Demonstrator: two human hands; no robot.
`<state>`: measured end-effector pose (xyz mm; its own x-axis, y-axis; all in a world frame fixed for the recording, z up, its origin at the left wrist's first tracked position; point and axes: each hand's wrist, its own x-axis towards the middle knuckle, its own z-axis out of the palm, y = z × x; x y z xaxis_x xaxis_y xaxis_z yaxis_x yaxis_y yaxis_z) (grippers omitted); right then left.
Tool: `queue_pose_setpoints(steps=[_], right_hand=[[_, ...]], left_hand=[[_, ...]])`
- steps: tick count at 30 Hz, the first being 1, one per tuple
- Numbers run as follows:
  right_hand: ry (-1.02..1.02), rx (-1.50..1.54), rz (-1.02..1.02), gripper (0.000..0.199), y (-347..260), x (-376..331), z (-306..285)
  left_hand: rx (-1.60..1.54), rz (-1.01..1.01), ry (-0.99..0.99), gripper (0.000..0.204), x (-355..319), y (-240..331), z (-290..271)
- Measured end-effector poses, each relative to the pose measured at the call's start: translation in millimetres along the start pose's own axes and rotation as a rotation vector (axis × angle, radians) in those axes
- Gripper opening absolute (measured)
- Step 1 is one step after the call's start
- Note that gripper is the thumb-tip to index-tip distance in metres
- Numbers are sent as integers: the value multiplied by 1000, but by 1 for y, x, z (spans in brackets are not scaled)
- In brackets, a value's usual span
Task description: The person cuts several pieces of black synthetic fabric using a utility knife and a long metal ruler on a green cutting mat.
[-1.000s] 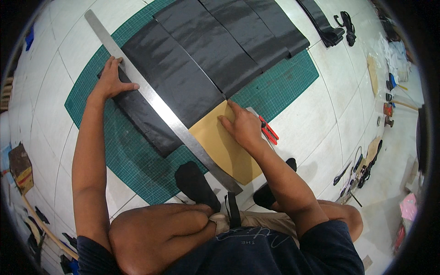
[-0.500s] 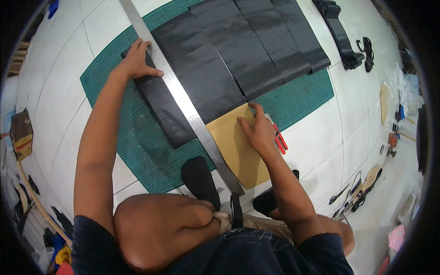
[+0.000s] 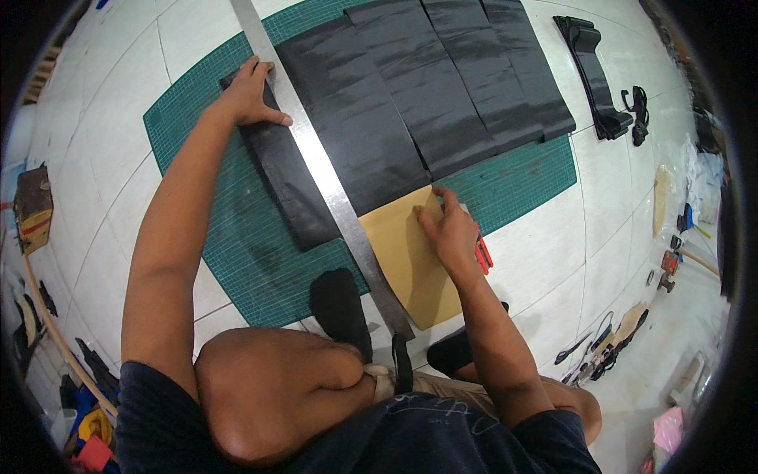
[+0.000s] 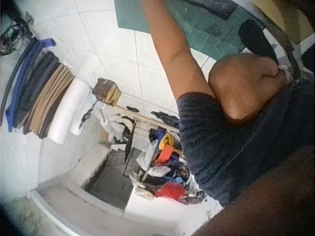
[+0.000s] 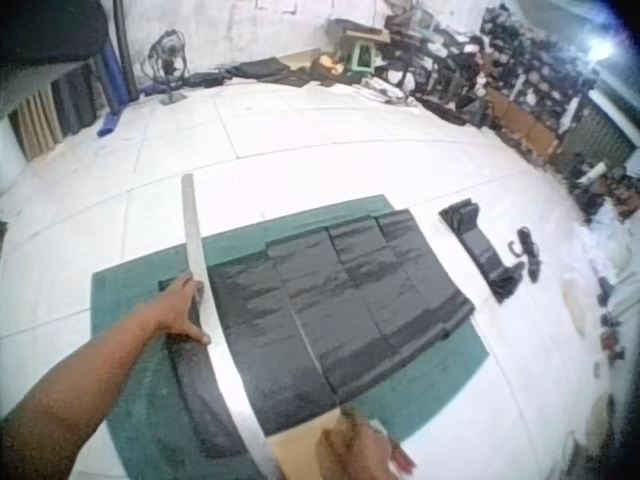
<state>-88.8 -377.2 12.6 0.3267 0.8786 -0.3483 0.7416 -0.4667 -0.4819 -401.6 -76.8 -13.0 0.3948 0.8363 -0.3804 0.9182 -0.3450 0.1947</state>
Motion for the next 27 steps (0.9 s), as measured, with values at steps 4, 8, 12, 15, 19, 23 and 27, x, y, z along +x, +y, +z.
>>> queue_pose_setpoints(steps=[4, 8, 12, 15, 19, 23, 27], right_hand=[[21, 36, 6, 52, 10, 0, 5], [64, -14, -57, 52, 9, 0, 9], [60, -7, -27, 51, 9, 0, 8], [22, -6, -11, 52, 3, -2, 4], [36, 13, -1, 51, 4, -4, 1], [37, 9, -9, 49, 5, -4, 4], [67, 5, -65, 47, 8, -5, 5]], left_hand=[[-27, -7, -15, 133, -2, 15, -4], [-39, -57, -21, 134, -2, 9, -4], [-73, -50, -30, 134, 0, 10, -3], [-61, -45, -30, 135, 2, 1, -2], [-59, -33, -55, 134, 4, 8, -4], [-72, -15, -54, 132, 3, 8, -6], [-73, -15, -65, 132, 3, 9, -8]])
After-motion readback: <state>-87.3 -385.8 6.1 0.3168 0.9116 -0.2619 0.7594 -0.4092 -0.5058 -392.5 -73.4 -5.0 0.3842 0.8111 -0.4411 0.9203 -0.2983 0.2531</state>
